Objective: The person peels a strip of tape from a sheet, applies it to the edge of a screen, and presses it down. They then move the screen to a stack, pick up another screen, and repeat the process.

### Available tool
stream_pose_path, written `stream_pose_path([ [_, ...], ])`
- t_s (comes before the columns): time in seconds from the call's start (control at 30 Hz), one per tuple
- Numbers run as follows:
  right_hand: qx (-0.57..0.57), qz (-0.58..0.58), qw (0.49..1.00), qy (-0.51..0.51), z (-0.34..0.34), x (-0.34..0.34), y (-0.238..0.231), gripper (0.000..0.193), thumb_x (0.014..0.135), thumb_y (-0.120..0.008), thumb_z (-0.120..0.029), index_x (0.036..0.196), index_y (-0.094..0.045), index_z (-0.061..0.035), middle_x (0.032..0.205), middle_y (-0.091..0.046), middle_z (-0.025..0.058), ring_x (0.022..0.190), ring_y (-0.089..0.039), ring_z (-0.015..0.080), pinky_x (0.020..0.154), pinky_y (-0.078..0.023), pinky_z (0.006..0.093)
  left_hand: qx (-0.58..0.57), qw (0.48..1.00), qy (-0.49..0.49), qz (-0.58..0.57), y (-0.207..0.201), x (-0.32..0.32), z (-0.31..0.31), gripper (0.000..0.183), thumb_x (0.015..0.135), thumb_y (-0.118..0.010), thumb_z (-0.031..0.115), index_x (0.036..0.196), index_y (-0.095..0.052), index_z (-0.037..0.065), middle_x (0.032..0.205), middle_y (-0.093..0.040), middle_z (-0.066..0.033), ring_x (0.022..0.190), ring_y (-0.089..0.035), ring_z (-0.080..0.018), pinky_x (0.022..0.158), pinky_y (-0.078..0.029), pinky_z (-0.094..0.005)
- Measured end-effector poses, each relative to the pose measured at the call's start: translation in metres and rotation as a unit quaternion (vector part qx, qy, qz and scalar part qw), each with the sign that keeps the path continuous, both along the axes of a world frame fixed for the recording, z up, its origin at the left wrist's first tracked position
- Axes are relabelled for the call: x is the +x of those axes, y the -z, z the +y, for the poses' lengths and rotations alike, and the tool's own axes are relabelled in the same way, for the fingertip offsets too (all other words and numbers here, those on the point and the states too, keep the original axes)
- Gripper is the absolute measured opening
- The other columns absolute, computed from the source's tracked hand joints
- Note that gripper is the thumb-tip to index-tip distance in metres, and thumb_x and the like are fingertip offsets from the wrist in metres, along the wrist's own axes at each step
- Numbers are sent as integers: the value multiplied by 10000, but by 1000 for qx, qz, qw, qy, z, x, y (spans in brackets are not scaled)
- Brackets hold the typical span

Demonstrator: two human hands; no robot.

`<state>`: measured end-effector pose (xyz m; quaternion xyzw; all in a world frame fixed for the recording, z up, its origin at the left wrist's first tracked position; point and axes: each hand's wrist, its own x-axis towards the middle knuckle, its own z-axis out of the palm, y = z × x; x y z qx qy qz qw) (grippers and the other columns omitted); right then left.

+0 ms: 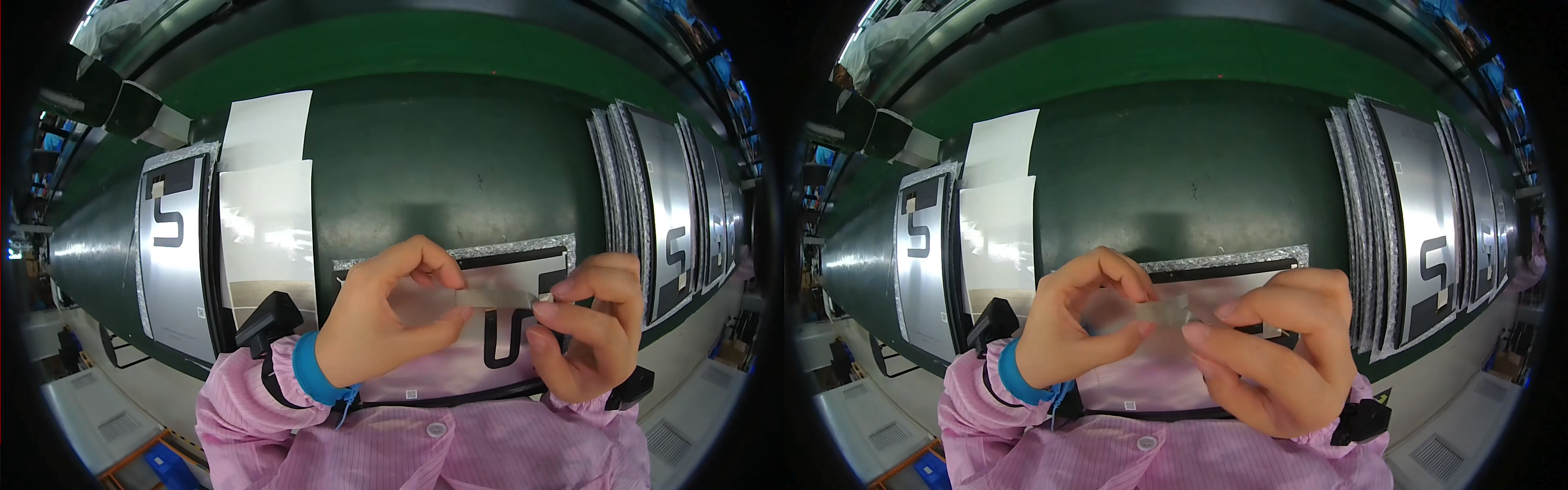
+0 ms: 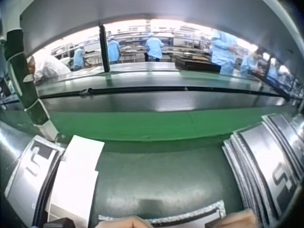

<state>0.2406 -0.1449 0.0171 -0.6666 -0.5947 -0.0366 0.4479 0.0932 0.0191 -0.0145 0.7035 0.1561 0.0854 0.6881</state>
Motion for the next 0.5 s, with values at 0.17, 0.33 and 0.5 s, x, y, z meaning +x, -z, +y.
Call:
stream_pose_path([
  [0.17, -8, 5, 1000, 15, -8, 6, 2, 316, 571, -795, -14, 868, -711, -83, 920, -610, 61, 786, -516, 228, 654, -403, 319, 80, 996, -41, -5, -7, -1, 3, 244, 754, -655, -62, 979, -603, 16, 969, -651, -88, 954, -611, -164, 901, -449, -305],
  [0.33, -7, 121, 991, 50, -11, 8, 12, 228, 621, -773, 31, 815, -678, -42, 848, -638, 92, 767, -541, 226, 675, -417, 320, 112, 991, -65, 32, -8, -4, 2, 238, 751, -669, -74, 974, -641, 4, 914, -670, -56, 858, -633, -154, 799, -487, -262],
  [0.5, -31, 260, 962, 80, -15, 10, 22, 182, 669, -743, 65, 807, -657, -18, 774, -655, 100, 749, -571, 211, 695, -428, 318, 151, 986, -64, 10, 1, -5, 6, 180, 741, -711, -81, 883, -717, 28, 858, -670, -60, 787, -634, -144, 696, -491, -229],
])
